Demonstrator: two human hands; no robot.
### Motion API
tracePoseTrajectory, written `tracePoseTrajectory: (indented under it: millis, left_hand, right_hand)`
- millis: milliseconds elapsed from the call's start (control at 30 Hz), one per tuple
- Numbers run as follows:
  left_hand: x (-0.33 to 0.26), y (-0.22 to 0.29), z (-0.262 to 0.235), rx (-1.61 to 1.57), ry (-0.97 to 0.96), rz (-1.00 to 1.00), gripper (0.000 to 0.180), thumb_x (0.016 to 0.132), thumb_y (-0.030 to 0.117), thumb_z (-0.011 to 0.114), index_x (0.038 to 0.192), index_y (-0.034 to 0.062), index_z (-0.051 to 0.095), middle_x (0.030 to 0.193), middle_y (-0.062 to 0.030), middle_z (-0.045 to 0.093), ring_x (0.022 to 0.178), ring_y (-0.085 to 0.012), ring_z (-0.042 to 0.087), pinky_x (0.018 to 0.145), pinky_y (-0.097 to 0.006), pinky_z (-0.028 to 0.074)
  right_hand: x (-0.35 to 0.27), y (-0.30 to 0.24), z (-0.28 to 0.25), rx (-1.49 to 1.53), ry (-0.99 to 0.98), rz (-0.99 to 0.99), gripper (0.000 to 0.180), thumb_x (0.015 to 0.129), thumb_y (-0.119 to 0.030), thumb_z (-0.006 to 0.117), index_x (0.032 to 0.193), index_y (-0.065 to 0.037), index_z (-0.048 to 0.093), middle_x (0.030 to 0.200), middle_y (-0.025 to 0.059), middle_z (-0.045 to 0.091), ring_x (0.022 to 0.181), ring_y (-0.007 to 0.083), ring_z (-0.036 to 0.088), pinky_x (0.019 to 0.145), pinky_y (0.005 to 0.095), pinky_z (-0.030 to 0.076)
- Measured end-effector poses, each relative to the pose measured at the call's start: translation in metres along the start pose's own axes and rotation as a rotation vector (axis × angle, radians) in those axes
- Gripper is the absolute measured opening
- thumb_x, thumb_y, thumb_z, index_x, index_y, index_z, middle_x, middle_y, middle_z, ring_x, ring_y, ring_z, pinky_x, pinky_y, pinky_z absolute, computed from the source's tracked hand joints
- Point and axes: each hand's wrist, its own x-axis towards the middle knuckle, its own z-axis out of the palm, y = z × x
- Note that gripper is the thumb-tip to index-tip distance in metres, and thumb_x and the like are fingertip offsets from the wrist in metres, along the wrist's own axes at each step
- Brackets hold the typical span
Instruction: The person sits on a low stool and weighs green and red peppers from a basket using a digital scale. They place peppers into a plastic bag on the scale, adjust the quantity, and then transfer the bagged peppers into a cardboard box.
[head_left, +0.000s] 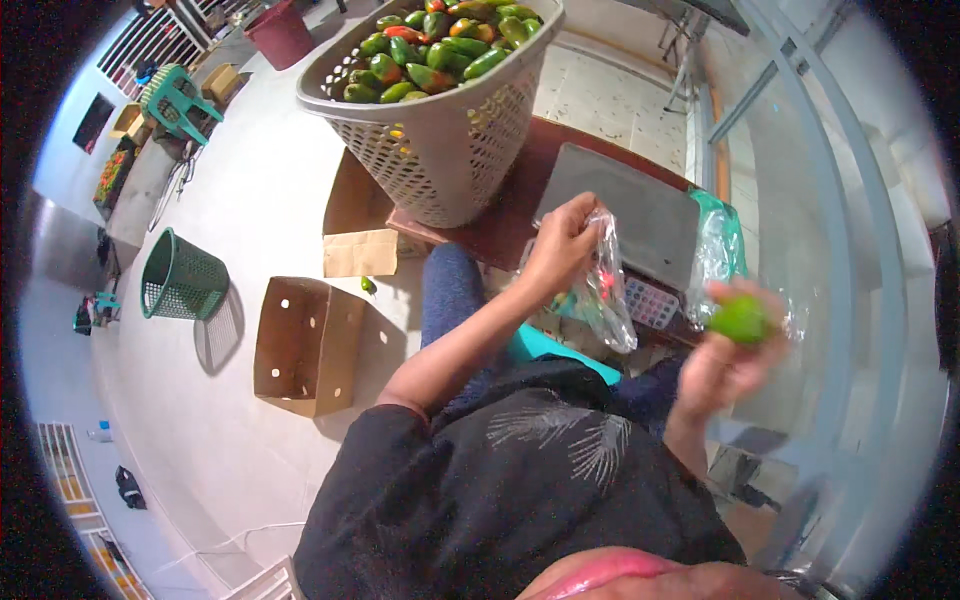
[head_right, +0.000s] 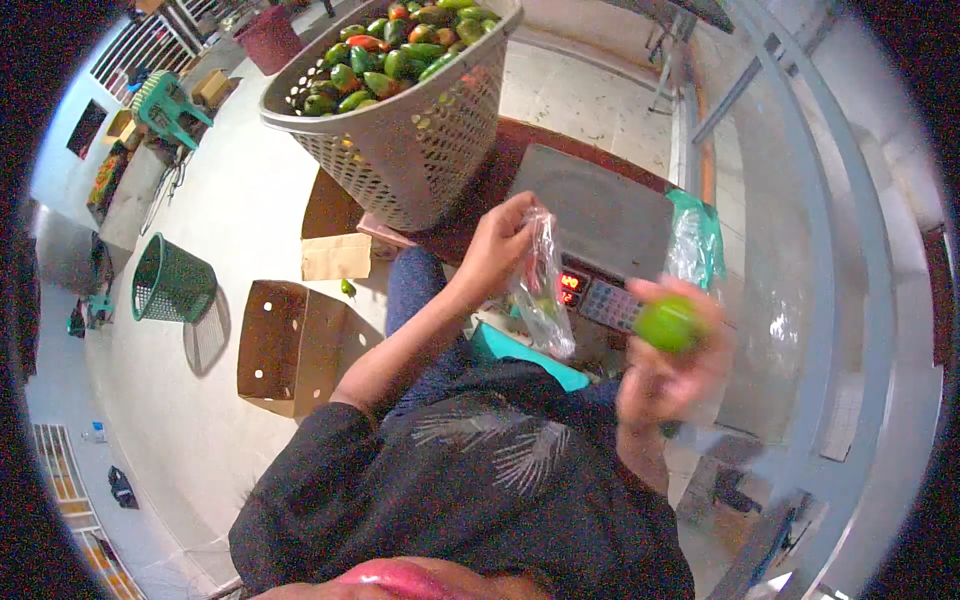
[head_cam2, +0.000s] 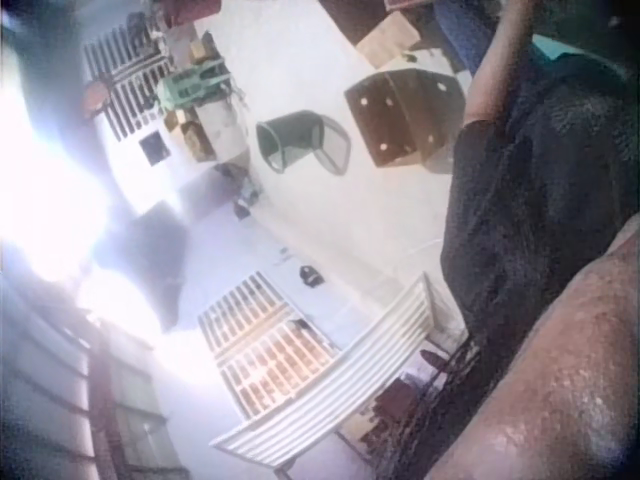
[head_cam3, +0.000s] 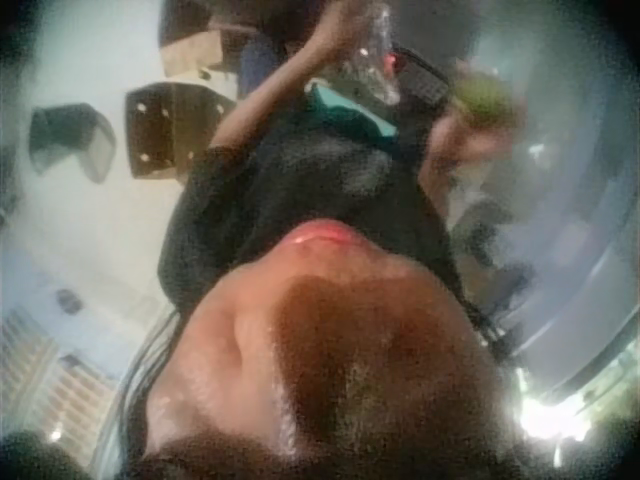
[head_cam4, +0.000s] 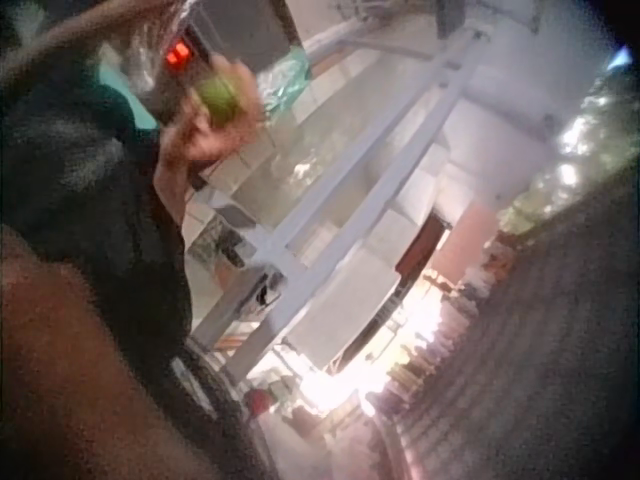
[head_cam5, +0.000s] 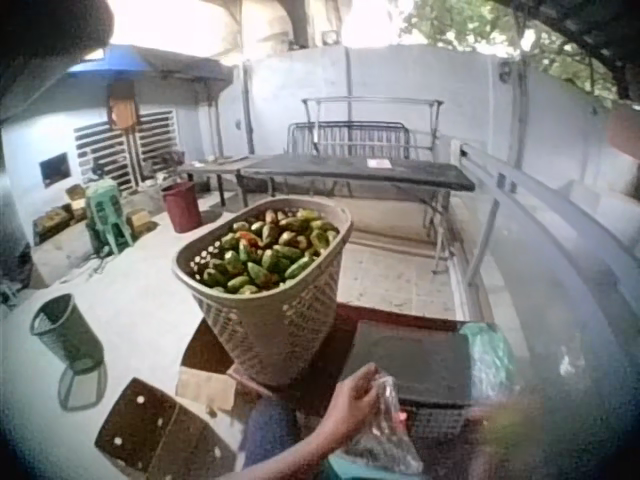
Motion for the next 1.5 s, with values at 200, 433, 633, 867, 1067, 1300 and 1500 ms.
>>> tracePoseTrajectory:
  millis: [200, 433, 633, 867, 1067, 1300, 1500]
  left_hand:
    - [0.002, -0.010, 0.011, -0.076, -0.002, 0.032, 0.003, 0.086, 0.003, 0.054, 0.085, 0.0003, 0.054, 0.068, -0.0004, 0.051, 0.064, -0.0054, 0.047, 0.054, -0.025, 0.040]
    - [0.013, 0.008, 0.004, -0.071, -0.131, 0.045, 0.002, 0.085, 0.000, 0.052, 0.085, -0.0004, 0.054, 0.073, -0.0007, 0.053, 0.068, -0.0059, 0.047, 0.059, -0.024, 0.041]
    - [0.014, 0.012, 0.014, 0.067, -0.226, 0.074, 0.013, 0.092, 0.012, 0.058, 0.091, -0.0008, 0.054, 0.080, -0.0013, 0.054, 0.075, -0.0067, 0.048, 0.062, -0.024, 0.044]
    - [0.015, 0.020, -0.014, 0.063, -0.095, 0.112, 0.013, 0.090, 0.011, 0.060, 0.089, -0.0009, 0.054, 0.076, -0.0012, 0.054, 0.072, -0.0065, 0.048, 0.060, -0.025, 0.043]
    - [0.010, 0.027, -0.042, 0.267, -0.535, 0.219, 0.036, 0.082, 0.031, 0.071, 0.097, 0.0010, 0.056, 0.077, -0.0033, 0.058, 0.074, -0.0105, 0.054, 0.063, -0.030, 0.046]
    - [-0.006, 0.039, -0.034, 0.412, -0.605, 0.435, 0.025, 0.083, 0.011, 0.064, 0.103, -0.0008, 0.056, 0.084, -0.0206, 0.062, 0.071, -0.0377, 0.059, 0.067, -0.041, 0.049]
    - [-0.009, 0.051, -0.003, 0.163, -0.407, 0.556, 0.015, 0.082, 0.006, 0.059, 0.094, -0.0013, 0.053, 0.077, -0.0207, 0.057, 0.072, -0.0397, 0.058, 0.065, -0.043, 0.046]
  right_hand:
    - [0.010, 0.000, 0.009, -0.467, -0.588, 0.012, 0.049, 0.082, -0.005, 0.064, 0.127, -0.003, 0.046, 0.121, 0.0176, 0.054, 0.113, 0.0322, 0.052, 0.098, 0.0379, 0.040]
    - [-0.008, 0.057, 0.000, -0.498, -0.569, 0.283, 0.050, 0.081, -0.002, 0.062, 0.127, -0.003, 0.043, 0.120, 0.0228, 0.053, 0.113, 0.0404, 0.052, 0.093, 0.0439, 0.043]
    - [0.000, 0.085, -0.010, -0.727, -0.953, 0.313, 0.041, 0.075, 0.004, 0.056, 0.116, 0.002, 0.053, 0.108, 0.0247, 0.059, 0.103, 0.0409, 0.056, 0.088, 0.0417, 0.046]
    - [0.032, 0.070, 0.005, -0.737, -1.071, 0.427, 0.025, 0.077, -0.006, 0.060, 0.101, 0.000, 0.060, 0.096, 0.0190, 0.063, 0.093, 0.0406, 0.056, 0.083, 0.0440, 0.045]
    - [0.047, 0.057, -0.012, -0.805, -0.925, -0.054, 0.014, 0.078, -0.012, 0.064, 0.089, -0.003, 0.063, 0.088, 0.0135, 0.064, 0.088, 0.0329, 0.059, 0.078, 0.0408, 0.045]
    - [0.051, 0.036, 0.003, -0.571, -0.756, 0.064, 0.020, 0.069, -0.007, 0.070, 0.088, -0.006, 0.061, 0.091, 0.0069, 0.062, 0.085, 0.0227, 0.056, 0.078, 0.0352, 0.042]
    - [0.000, 0.086, -0.048, -0.305, -0.552, 0.433, 0.066, 0.076, -0.024, 0.074, 0.129, -0.003, 0.041, 0.126, 0.0088, 0.048, 0.116, 0.0243, 0.046, 0.104, 0.0357, 0.033]
